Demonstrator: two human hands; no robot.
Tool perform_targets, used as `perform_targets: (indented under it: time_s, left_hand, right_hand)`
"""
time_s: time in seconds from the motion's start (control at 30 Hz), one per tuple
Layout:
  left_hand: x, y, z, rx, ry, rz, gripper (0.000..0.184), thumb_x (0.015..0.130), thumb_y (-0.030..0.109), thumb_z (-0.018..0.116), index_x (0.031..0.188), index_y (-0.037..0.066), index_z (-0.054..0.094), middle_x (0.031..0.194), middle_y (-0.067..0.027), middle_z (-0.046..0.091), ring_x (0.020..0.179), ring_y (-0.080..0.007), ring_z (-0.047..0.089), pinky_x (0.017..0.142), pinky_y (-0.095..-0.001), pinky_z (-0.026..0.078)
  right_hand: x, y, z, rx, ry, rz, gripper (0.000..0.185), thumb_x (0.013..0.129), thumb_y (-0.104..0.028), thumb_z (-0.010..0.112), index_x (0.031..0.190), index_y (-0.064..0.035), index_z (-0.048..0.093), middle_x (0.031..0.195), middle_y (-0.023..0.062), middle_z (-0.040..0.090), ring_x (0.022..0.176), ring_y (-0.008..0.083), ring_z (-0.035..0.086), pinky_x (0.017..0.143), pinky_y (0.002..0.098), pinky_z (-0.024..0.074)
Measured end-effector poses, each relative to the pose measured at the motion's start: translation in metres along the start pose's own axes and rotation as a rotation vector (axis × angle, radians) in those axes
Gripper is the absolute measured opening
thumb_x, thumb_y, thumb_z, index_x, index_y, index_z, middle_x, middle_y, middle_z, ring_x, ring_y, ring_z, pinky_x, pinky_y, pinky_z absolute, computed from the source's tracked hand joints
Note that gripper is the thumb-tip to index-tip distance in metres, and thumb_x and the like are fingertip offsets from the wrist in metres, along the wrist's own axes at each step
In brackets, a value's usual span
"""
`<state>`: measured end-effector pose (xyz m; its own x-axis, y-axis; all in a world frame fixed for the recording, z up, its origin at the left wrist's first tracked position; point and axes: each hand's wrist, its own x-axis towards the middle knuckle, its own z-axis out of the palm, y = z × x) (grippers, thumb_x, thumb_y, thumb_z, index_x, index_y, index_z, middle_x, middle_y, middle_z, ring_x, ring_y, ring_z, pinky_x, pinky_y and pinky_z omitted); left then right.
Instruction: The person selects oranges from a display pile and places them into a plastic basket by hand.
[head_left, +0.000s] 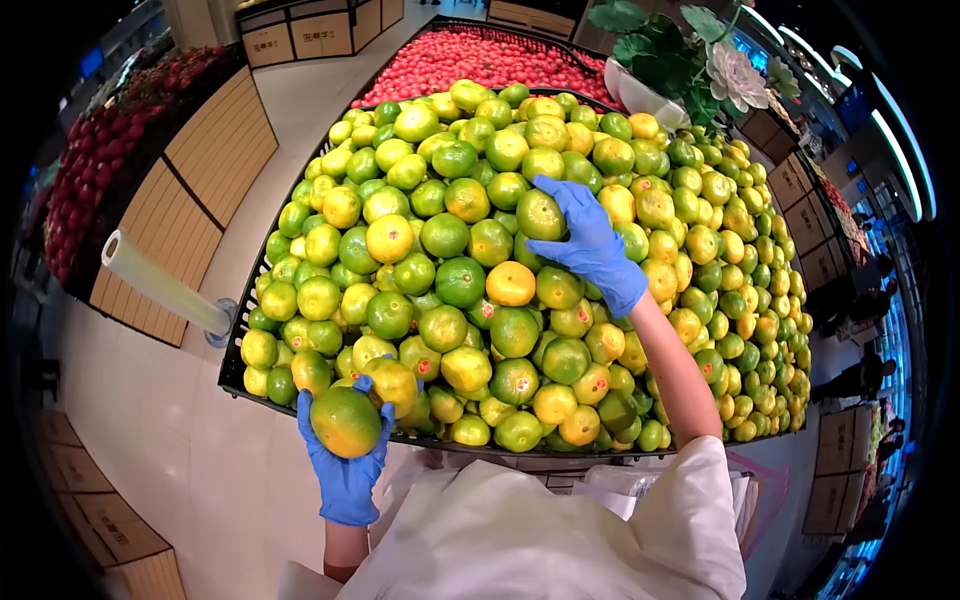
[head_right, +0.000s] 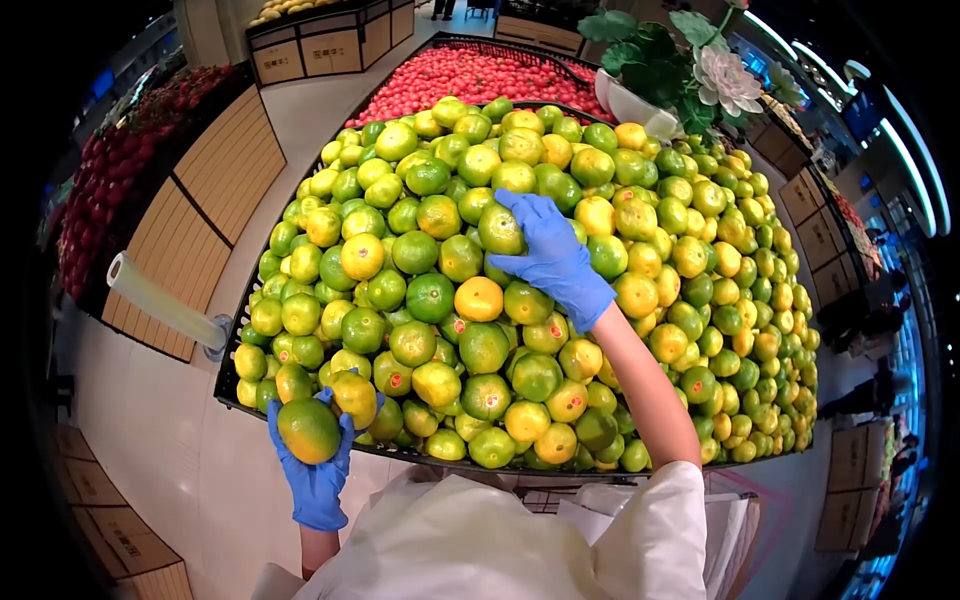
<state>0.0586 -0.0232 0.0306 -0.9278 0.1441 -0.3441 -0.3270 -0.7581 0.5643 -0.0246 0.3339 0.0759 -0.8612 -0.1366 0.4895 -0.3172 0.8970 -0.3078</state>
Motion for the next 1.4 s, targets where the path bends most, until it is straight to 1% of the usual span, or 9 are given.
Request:
perform_targets:
  time_s: [0.2,0.6,0.67,0.8,0.9,1.07,1.17,1.33,1.4]
  left_hand:
    - [-0.016,-0.016,-0.003,-0.145,0.054,0.047,0.053,0.087,0.046,0.053,0.124,0.01,0.045,0.119,-0.0147,0.055,0.111,-0.0255,0.051,0.096,-0.0506,0.042]
    - [0.004,-0.006,0.006,-0.648,-0.177,-0.38,0.054,0.09,0.045,0.051,0.126,0.006,0.043,0.117,-0.0205,0.055,0.11,-0.0298,0.054,0.097,-0.0554,0.041]
    - [0.013,0.003,0.009,-0.701,-0.168,-0.524,0.053,0.09,0.045,0.05,0.125,0.006,0.043,0.118,-0.0202,0.055,0.109,-0.0299,0.054,0.097,-0.0552,0.041]
    - [0.029,0.014,0.001,-0.485,-0.271,-0.564,0.054,0.088,0.049,0.05,0.123,0.008,0.047,0.116,-0.0163,0.057,0.109,-0.0278,0.055,0.094,-0.0534,0.043]
    - [0.038,0.024,-0.018,-0.76,-0.251,-0.82,0.06,0.089,0.049,0.048,0.131,0.008,0.04,0.126,-0.0197,0.049,0.118,-0.0309,0.049,0.097,-0.0563,0.04]
    - [0.053,0.05,-0.038,-0.662,-0.25,-0.891,0.071,0.089,0.048,0.047,0.138,0.001,0.026,0.136,-0.0246,0.037,0.126,-0.0429,0.036,0.099,-0.057,0.037]
    - [0.062,0.07,-0.047,-0.907,-0.251,-0.861,0.088,0.085,0.05,0.053,0.143,0.0,0.01,0.147,-0.023,0.016,0.133,-0.0414,0.023,0.101,-0.056,0.035]
    - [0.083,0.095,-0.055,-0.967,-0.294,-0.847,0.085,0.086,0.049,0.052,0.139,-0.008,0.016,0.14,-0.0243,0.03,0.132,-0.0375,0.028,0.1,-0.0583,0.035]
    - [0.087,0.1,-0.052,-0.985,-0.301,-0.856,0.086,0.086,0.049,0.052,0.138,-0.009,0.017,0.139,-0.0246,0.031,0.132,-0.0361,0.029,0.099,-0.0582,0.036]
  right_hand:
    - [0.022,0.012,0.027,0.046,-0.21,-0.081,0.08,0.066,-0.016,0.077,0.135,-0.0108,0.039,0.123,0.0165,0.044,0.115,0.0321,0.043,0.097,0.0384,0.0399]
    - [0.003,-0.046,-0.007,0.133,0.029,-0.165,0.072,0.071,-0.023,0.075,0.132,-0.0065,0.042,0.123,0.0164,0.047,0.111,0.0321,0.046,0.097,0.0402,0.038]
    - [-0.01,-0.091,-0.006,0.566,-0.28,-0.016,0.068,0.073,-0.022,0.075,0.131,-0.0055,0.043,0.123,0.0159,0.048,0.11,0.0298,0.048,0.097,0.0381,0.0384]
    - [-0.028,-0.152,0.029,0.75,-0.651,0.036,0.072,0.076,-0.019,0.074,0.135,-0.0063,0.036,0.127,0.0124,0.046,0.117,0.0251,0.046,0.1,0.0354,0.037]
    - [-0.022,-0.169,0.054,1.204,-0.768,0.503,0.076,0.073,-0.007,0.075,0.136,-0.0063,0.033,0.13,0.0086,0.044,0.119,0.0166,0.043,0.101,0.0331,0.0379]
    - [-0.029,-0.166,0.075,1.049,-0.573,0.53,0.078,0.065,-0.008,0.081,0.13,-0.0062,0.038,0.122,0.0067,0.046,0.114,0.0164,0.046,0.097,0.0316,0.0406]
    - [-0.027,-0.146,0.074,0.968,-0.151,0.617,0.075,0.059,-0.006,0.083,0.119,-0.0075,0.039,0.113,0.0059,0.047,0.106,0.0167,0.048,0.094,0.0315,0.0425]
    - [0.015,-0.119,0.052,0.681,0.04,0.572,0.079,0.063,-0.012,0.081,0.129,-0.0057,0.038,0.118,0.0076,0.046,0.109,0.0186,0.046,0.095,0.0339,0.0415]
    - [0.039,-0.091,0.045,-0.016,0.039,0.137,0.071,0.062,-0.02,0.08,0.123,-0.0047,0.046,0.113,0.0136,0.051,0.106,0.0293,0.05,0.093,0.038,0.0412]
